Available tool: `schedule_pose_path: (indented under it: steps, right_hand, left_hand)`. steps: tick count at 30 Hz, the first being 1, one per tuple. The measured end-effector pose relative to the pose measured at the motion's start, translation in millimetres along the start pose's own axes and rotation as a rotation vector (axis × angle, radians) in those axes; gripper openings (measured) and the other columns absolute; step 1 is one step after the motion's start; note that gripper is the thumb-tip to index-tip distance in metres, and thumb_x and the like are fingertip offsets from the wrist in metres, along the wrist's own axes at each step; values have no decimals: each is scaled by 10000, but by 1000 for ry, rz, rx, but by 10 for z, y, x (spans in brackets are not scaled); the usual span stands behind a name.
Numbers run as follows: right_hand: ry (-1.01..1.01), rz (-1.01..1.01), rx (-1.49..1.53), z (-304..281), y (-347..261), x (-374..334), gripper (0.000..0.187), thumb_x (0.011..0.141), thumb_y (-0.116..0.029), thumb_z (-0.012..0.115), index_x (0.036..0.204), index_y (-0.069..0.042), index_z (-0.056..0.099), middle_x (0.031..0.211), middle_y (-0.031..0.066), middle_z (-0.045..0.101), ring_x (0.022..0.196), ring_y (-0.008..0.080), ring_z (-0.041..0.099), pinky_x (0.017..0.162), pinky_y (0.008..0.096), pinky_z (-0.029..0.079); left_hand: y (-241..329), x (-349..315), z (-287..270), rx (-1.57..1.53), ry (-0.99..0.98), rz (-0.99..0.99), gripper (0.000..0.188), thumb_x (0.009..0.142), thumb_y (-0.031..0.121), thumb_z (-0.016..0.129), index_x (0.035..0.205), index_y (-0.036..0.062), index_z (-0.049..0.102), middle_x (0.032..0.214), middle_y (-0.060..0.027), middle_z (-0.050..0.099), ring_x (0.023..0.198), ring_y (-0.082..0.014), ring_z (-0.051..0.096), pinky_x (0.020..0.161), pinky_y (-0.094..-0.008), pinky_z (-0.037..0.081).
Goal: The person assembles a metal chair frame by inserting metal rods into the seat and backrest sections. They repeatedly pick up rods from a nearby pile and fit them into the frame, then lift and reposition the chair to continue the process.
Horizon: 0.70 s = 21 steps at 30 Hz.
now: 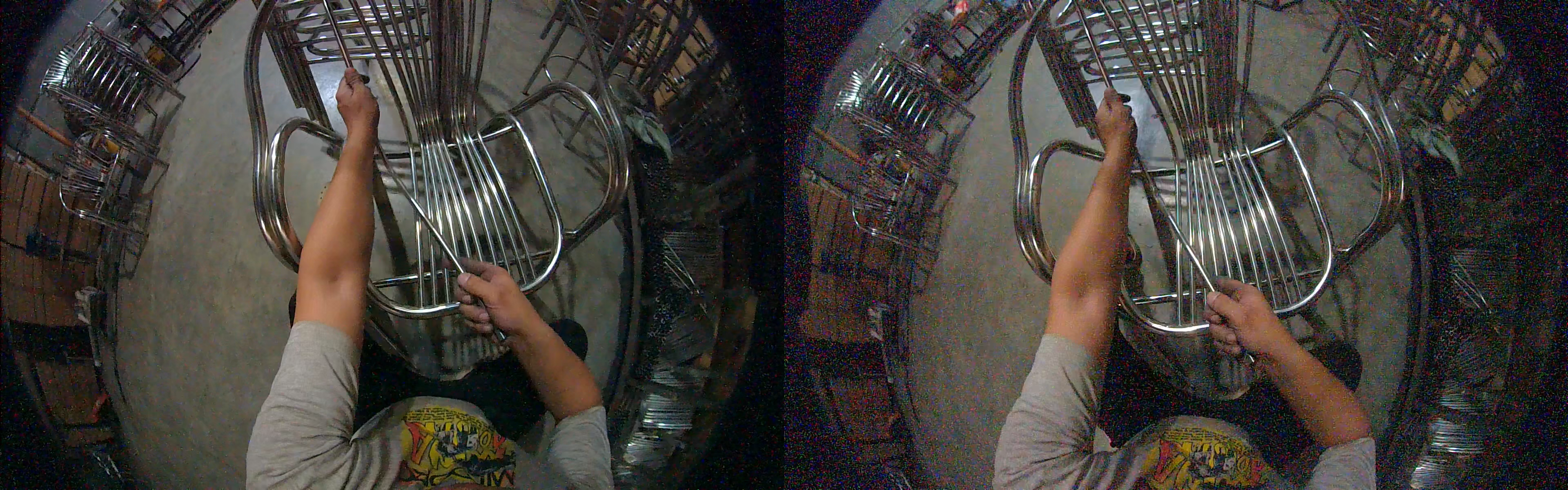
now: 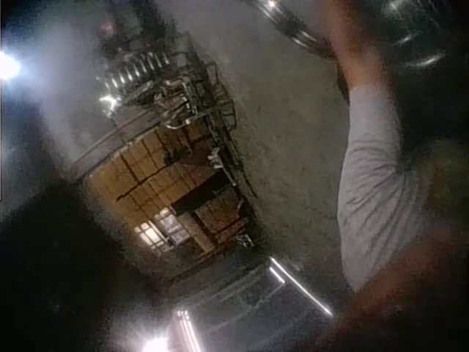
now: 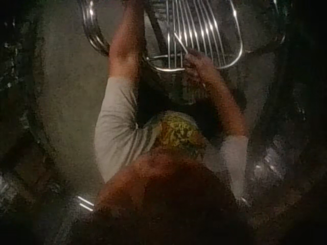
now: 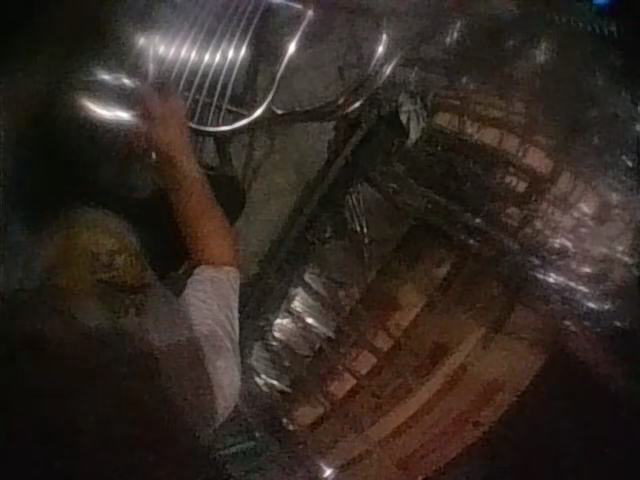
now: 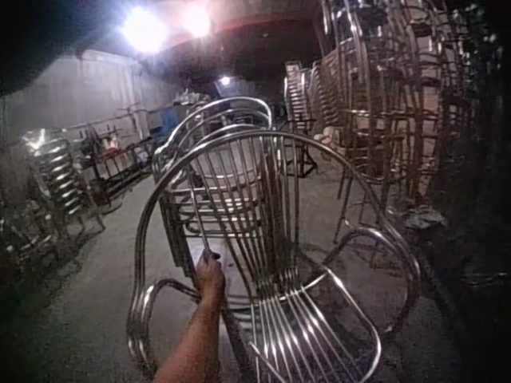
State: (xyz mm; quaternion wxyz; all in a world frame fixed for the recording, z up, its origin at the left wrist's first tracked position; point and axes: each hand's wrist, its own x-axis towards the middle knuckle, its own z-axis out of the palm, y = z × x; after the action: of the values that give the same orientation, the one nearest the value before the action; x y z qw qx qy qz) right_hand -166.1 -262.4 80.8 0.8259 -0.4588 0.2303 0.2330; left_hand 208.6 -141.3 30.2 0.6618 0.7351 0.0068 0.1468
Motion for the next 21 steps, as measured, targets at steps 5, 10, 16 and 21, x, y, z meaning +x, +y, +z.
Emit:
schedule_pose_path:
  steps: [5, 10, 16, 21]
  right_hand:
    - [-1, -233, -208, 10, 314, 508, 415, 957, -213, 540, 1270, 38, 433, 736, 30, 489, 444, 95, 409, 370, 267, 353]
    - [149, -341, -206, 185, 809, 1079, 520, 960, -185, 528, 1400, 45, 370, 709, 32, 503, 465, 108, 423, 410, 276, 363]
    - [305, -581, -649, 308, 813, 1139, 484, 963, -253, 518, 1364, 13, 464, 791, 69, 596, 616, 123, 531, 559, 290, 441]
    - [504, -973, -810, 354, 828, 686, 399, 958, -264, 527, 1255, -4, 581, 775, 68, 620, 674, 123, 560, 627, 285, 454]
  left_hand:
    - [-131, -68, -14, 28, 89, -16, 437, 989, 417, 458, 993, -4, 573, 743, -84, 562, 680, -204, 549, 635, -373, 438]
    - [-123, -1166, -596, 453, -78, 112, 522, 948, 464, 509, 1048, -43, 591, 906, -213, 647, 842, -301, 625, 774, -419, 473]
    - [111, -2205, -1288, 604, -789, -324, 531, 948, 430, 468, 954, -68, 653, 898, -290, 659, 925, -448, 632, 838, -469, 469]
    - [131, -2310, -1300, 492, -683, -363, 503, 951, 390, 460, 926, -78, 644, 874, -294, 647, 866, -444, 636, 782, -475, 475]
